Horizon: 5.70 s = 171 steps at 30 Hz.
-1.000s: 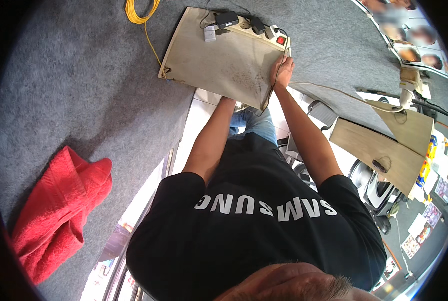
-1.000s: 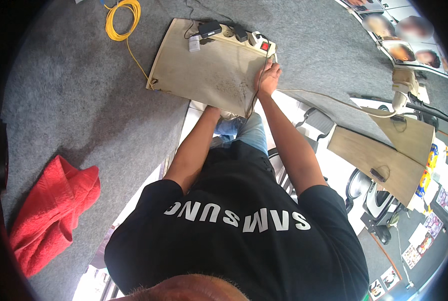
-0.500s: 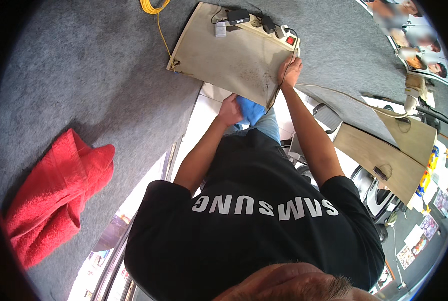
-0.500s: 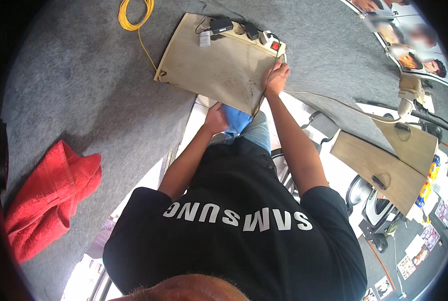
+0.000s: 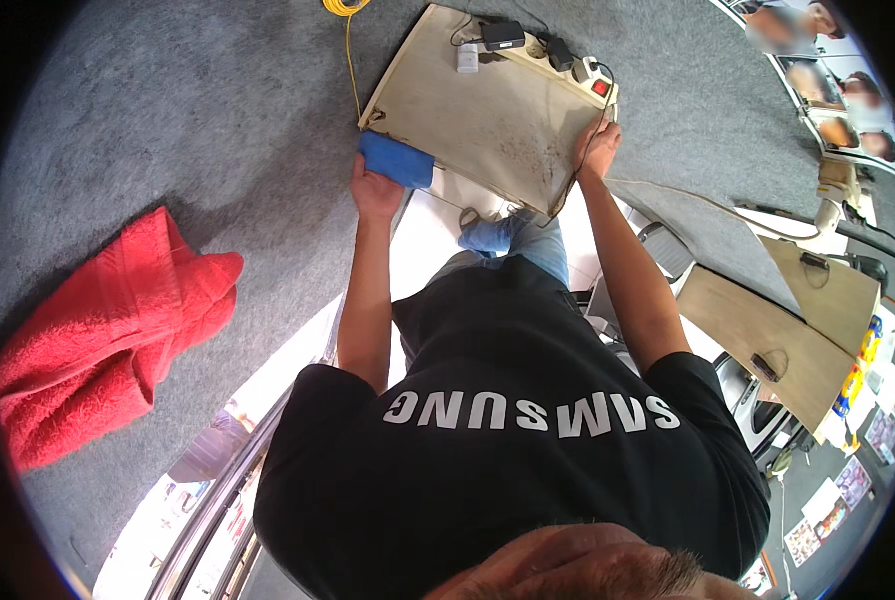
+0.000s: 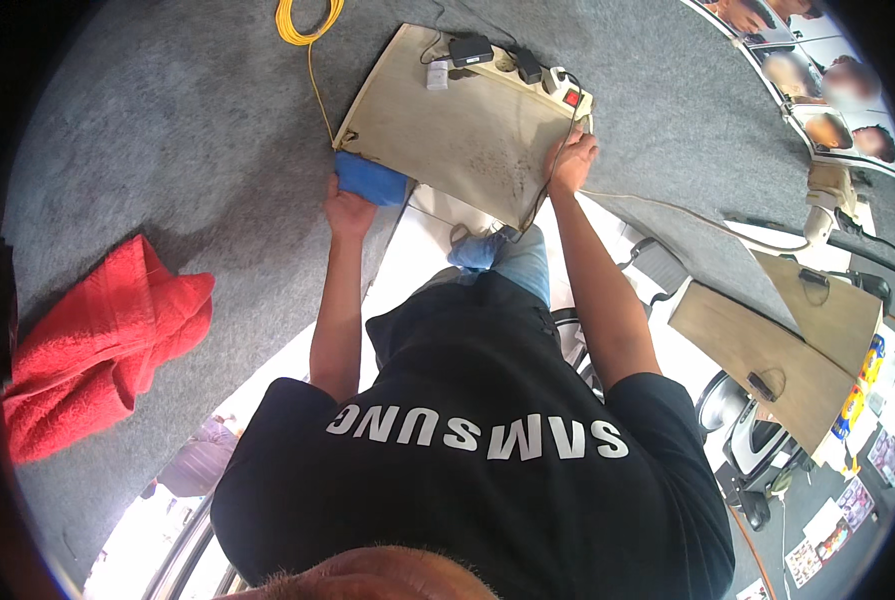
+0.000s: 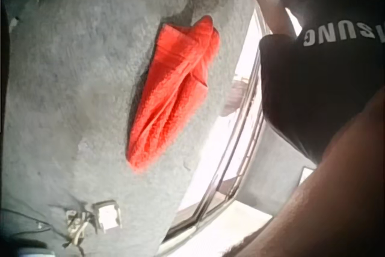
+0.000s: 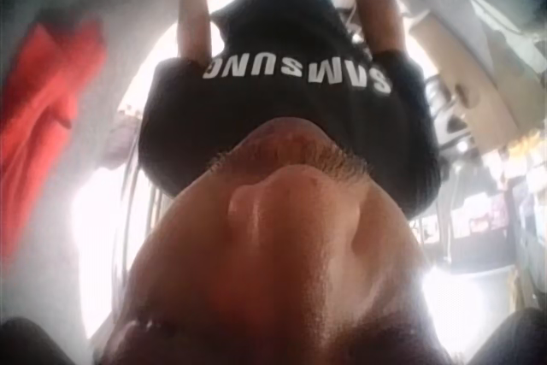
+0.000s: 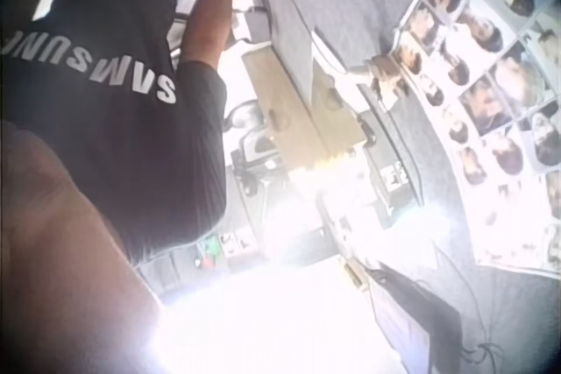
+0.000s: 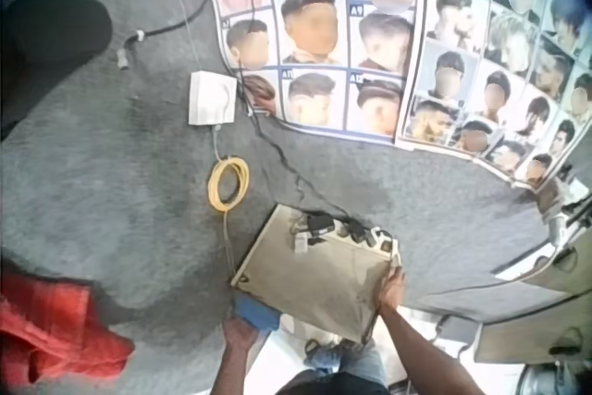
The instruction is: The person cleans a shelf and the electronic devices placed on it by wiping them with a cloth.
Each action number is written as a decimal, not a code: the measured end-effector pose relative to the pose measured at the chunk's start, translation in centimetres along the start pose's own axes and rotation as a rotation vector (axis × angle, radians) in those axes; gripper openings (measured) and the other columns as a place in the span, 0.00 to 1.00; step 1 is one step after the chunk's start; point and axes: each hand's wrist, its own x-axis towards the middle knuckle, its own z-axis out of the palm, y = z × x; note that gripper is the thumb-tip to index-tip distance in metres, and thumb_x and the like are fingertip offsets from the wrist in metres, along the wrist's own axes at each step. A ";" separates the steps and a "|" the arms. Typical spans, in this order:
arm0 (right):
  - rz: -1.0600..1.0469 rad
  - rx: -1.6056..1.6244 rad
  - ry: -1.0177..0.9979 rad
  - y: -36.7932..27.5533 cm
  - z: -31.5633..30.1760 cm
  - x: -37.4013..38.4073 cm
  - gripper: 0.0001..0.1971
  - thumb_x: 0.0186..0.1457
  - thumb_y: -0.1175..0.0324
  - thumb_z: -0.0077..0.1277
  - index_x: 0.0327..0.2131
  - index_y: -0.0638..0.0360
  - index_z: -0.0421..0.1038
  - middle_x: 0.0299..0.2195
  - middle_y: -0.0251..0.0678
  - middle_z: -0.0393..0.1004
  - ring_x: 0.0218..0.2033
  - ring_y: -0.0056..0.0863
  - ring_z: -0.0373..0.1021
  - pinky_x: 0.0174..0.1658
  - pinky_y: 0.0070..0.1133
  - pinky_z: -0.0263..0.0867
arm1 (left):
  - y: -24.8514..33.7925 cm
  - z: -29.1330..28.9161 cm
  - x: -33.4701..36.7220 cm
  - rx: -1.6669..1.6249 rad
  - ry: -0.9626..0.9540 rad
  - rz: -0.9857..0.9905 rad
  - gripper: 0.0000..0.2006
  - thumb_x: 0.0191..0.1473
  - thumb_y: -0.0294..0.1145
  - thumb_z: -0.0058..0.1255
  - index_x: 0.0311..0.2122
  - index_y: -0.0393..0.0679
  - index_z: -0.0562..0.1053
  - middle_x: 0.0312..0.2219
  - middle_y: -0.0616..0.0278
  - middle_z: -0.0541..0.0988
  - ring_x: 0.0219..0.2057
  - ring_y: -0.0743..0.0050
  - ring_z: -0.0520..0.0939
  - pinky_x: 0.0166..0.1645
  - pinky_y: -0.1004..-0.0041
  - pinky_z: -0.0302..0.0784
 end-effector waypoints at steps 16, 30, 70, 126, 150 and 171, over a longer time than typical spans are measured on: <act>-0.057 -0.024 0.011 1.4 0.8 0.4 0.28 0.67 0.43 0.29 0.46 0.62 0.63 0.47 0.59 0.64 0.48 0.60 0.67 0.49 0.48 0.63 | -3.8 8.8 -3.4 1.381 0.179 0.832 0.20 0.67 0.40 0.44 0.50 0.30 0.71 0.47 0.47 0.76 0.47 0.53 0.77 0.53 0.61 0.70; 0.000 0.009 0.014 0.2 0.1 -0.1 0.28 0.67 0.43 0.31 0.46 0.62 0.63 0.49 0.59 0.64 0.50 0.62 0.65 0.50 0.48 0.63 | -11.1 5.3 -3.6 2.191 -0.253 0.999 0.32 0.54 0.36 0.52 0.65 0.46 0.63 0.67 0.45 0.57 0.66 0.31 0.55 0.68 0.40 0.49; 0.029 -0.019 0.002 -0.4 0.3 -0.2 0.28 0.67 0.42 0.30 0.46 0.61 0.63 0.48 0.57 0.65 0.47 0.63 0.68 0.48 0.50 0.64 | -1.3 13.2 14.8 2.115 -0.144 1.336 0.28 0.57 0.48 0.52 0.61 0.48 0.69 0.51 0.47 0.72 0.53 0.41 0.71 0.56 0.48 0.69; 0.009 -0.030 0.068 0.5 0.5 0.0 0.25 0.68 0.46 0.33 0.45 0.61 0.63 0.47 0.57 0.66 0.46 0.60 0.69 0.47 0.48 0.65 | -6.1 5.8 -0.2 2.060 -0.257 0.975 0.20 0.63 0.29 0.44 0.60 0.40 0.69 0.62 0.48 0.67 0.64 0.44 0.65 0.67 0.57 0.61; 0.042 0.009 0.084 0.2 0.5 0.1 0.24 0.67 0.45 0.35 0.44 0.59 0.65 0.47 0.55 0.67 0.47 0.59 0.69 0.48 0.49 0.66 | -6.2 9.6 -9.0 1.983 -0.228 0.401 0.14 0.65 0.34 0.45 0.50 0.38 0.74 0.38 0.43 0.81 0.38 0.47 0.83 0.42 0.58 0.75; 0.165 0.632 -0.383 -0.4 -12.9 -11.2 0.23 0.67 0.47 0.41 0.48 0.58 0.67 0.40 0.48 0.70 0.46 0.38 0.67 0.54 0.34 0.62 | -8.3 12.9 -14.3 1.756 -0.649 0.608 0.16 0.62 0.41 0.51 0.50 0.43 0.77 0.40 0.55 0.78 0.42 0.51 0.81 0.45 0.63 0.77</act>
